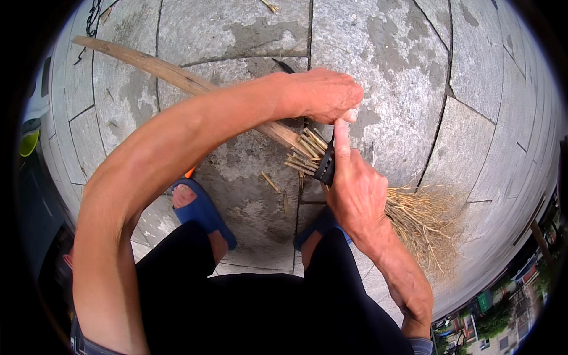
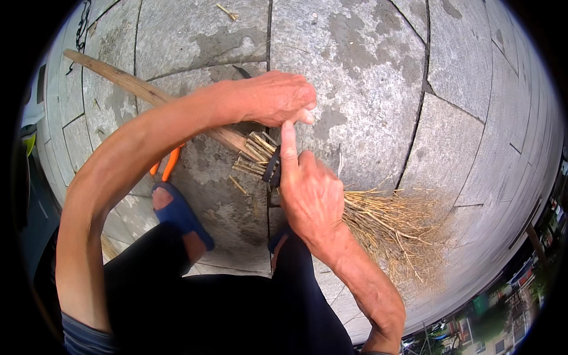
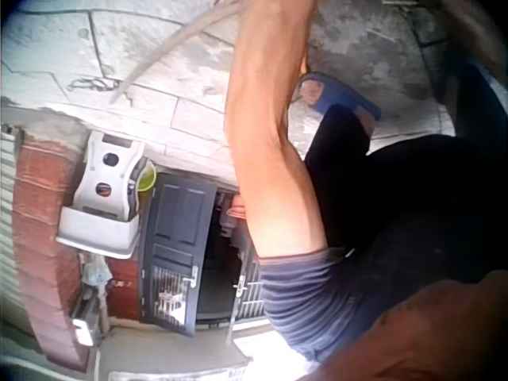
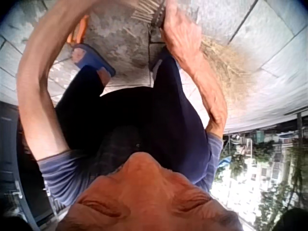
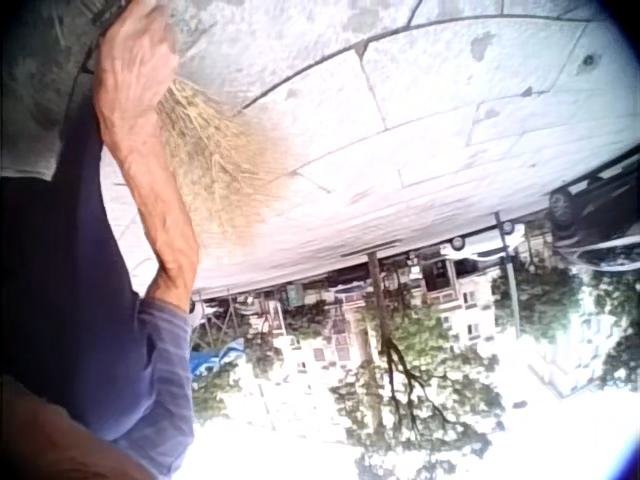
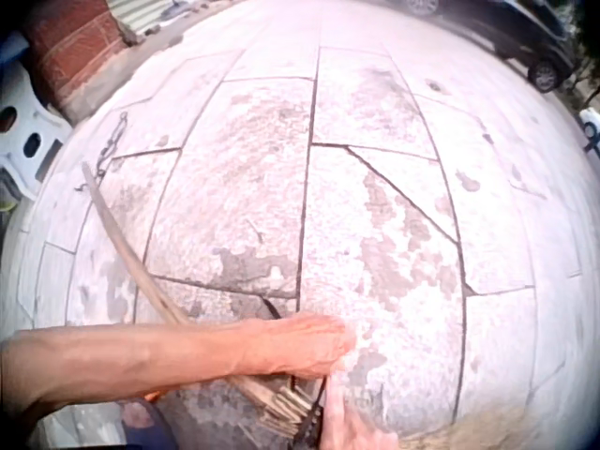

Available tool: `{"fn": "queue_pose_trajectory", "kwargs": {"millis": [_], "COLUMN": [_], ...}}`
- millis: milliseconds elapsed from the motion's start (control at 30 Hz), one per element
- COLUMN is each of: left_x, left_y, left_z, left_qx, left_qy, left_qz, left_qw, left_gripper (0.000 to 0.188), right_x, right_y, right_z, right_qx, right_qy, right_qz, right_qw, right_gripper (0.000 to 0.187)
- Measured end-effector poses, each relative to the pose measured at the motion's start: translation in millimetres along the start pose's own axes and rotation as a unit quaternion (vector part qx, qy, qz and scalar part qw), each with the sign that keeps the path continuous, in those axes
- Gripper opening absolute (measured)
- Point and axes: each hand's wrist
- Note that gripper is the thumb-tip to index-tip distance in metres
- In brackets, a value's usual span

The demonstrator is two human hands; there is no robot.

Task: The person secures a bundle of straw to a wooden handle to create a broom. They use a black strap to tightly bind the straw to the handle, wrapping and knotting it by hand. The person then uses a pair of orange pliers to cut the excess strap and finishes by tying a white string around the binding for reinforcement.

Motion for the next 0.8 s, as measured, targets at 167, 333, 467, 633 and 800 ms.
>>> {"fn": "queue_pose_trajectory", "kwargs": {"millis": [167, 333, 467, 633, 800], "left_x": [-5, -27, -123, -129, -76], "left_y": [6, -2, 28, 36, 44], "left_z": [0, -38, -23, 62, 67], "left_qx": [-0.013, 0.085, 0.002, -0.036, -0.150], "left_qy": [0.006, 0.468, 0.472, 0.413, 0.390], "left_qz": [0.023, -0.003, 0.200, -0.009, 0.019], "left_qw": [1.000, 0.879, 0.859, 0.910, 0.908], "left_gripper": [0.036, 0.028, 0.021, 0.034, 0.049], "right_x": [-4, 1, 2, 18, 16], "right_y": [-2, -3, 13, 5, -8], "right_z": [-3, -19, -43, -67, -78], "right_qx": [0.126, 0.196, 0.320, 0.478, 0.540], "right_qy": [-0.004, -0.007, -0.042, -0.075, -0.085], "right_qz": [0.012, 0.036, 0.171, 0.196, 0.256], "right_qw": [0.992, 0.980, 0.931, 0.853, 0.797], "right_gripper": [0.082, 0.068, 0.055, 0.046, 0.044]}}
Point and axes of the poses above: each hand's wrist, its own x-axis towards the middle knuckle, its own z-axis out of the palm, y = z × x, and after that the axes turned 10 degrees about x, right-handed
